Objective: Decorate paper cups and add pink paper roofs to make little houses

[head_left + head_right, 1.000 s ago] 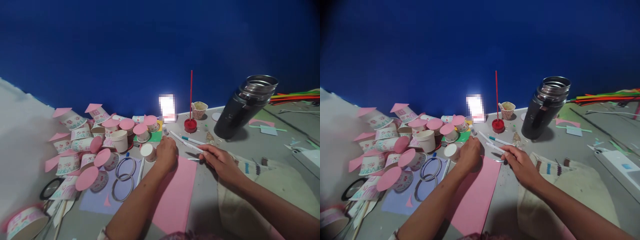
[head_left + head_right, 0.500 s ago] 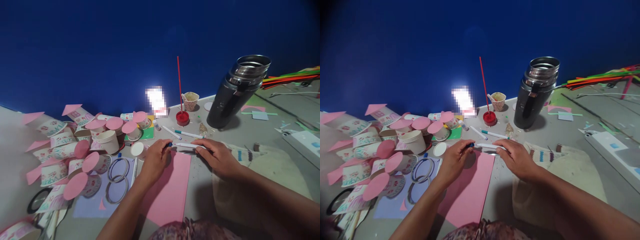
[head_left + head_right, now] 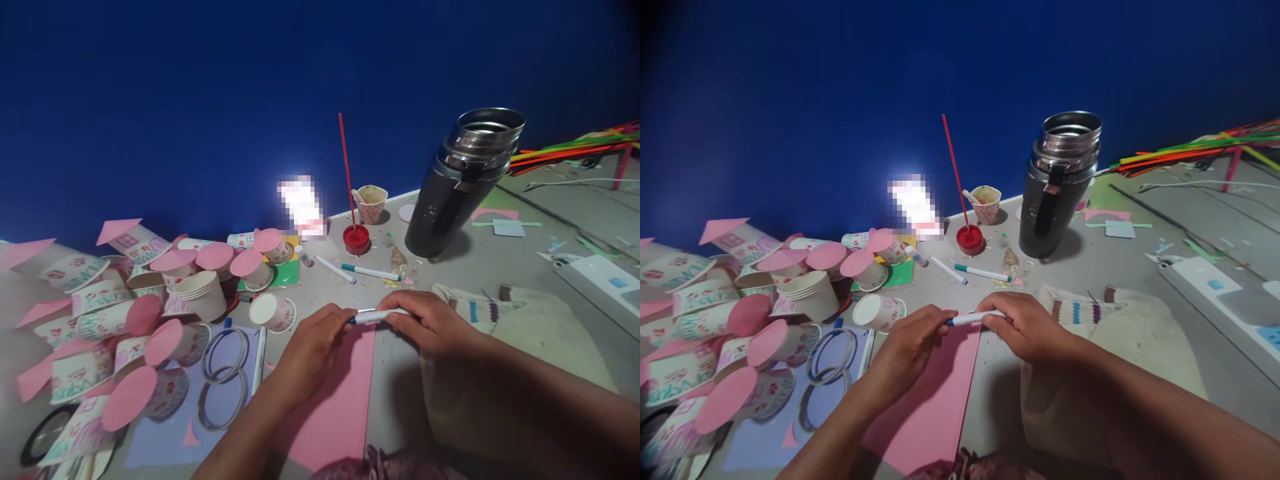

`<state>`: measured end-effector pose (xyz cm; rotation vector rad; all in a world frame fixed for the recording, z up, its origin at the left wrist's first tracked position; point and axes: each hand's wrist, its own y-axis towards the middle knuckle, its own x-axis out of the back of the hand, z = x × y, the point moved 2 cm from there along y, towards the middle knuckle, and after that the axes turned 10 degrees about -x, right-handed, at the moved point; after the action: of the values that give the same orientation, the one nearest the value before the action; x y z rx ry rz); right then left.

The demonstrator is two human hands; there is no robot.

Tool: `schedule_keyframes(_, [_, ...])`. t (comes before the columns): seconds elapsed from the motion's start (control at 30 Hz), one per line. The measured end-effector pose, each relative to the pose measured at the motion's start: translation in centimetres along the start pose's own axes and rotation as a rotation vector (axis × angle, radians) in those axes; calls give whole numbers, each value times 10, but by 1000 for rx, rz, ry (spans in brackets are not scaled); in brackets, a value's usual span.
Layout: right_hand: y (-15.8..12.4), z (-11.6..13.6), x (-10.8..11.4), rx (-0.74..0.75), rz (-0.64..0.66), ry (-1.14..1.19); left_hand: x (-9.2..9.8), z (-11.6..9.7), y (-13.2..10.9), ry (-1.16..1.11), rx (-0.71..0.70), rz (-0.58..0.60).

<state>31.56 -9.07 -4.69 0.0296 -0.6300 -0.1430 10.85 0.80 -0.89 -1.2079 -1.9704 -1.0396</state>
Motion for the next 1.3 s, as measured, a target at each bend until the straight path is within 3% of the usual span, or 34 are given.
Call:
schedule_keyframes(0.23, [-7,2,-16,-5,-57,-8,-8,-8,-7,19,-22,-107])
schedule_keyframes(0.37, [6,5,-1,-47,-97,-18,-7,11,-1,131,-5,-140])
schedule_keyframes(0.47, [15,0,20,-137,-283,-148,0,27,6,236,85,-203])
schedule_keyframes(0.5, [16,-3,25,-180,-290,-218,3,29,7,251,108,-233])
schedule_keyframes(0.57, [16,-9,30,-222,-129,-379,5,27,8,295,168,-254])
schedule_keyframes(0.67, [9,-15,32,-192,73,-527,1,7,-3,394,237,-188])
schedule_keyframes(0.77, [3,-23,33,-158,103,-572,-4,-16,-38,364,258,-127])
schedule_keyframes(0.9, [-1,-40,34,-127,92,-556,5,-23,-103,360,524,4])
schedule_keyframes(1.0, [-3,-50,36,-108,104,-570,17,-23,-134,421,745,51])
schedule_keyframes(1.17, [1,-49,45,-162,158,-461,12,-30,-134,431,897,200])
schedule_keyframes(1.3, [4,-33,46,-326,158,-37,6,-37,-123,430,872,223])
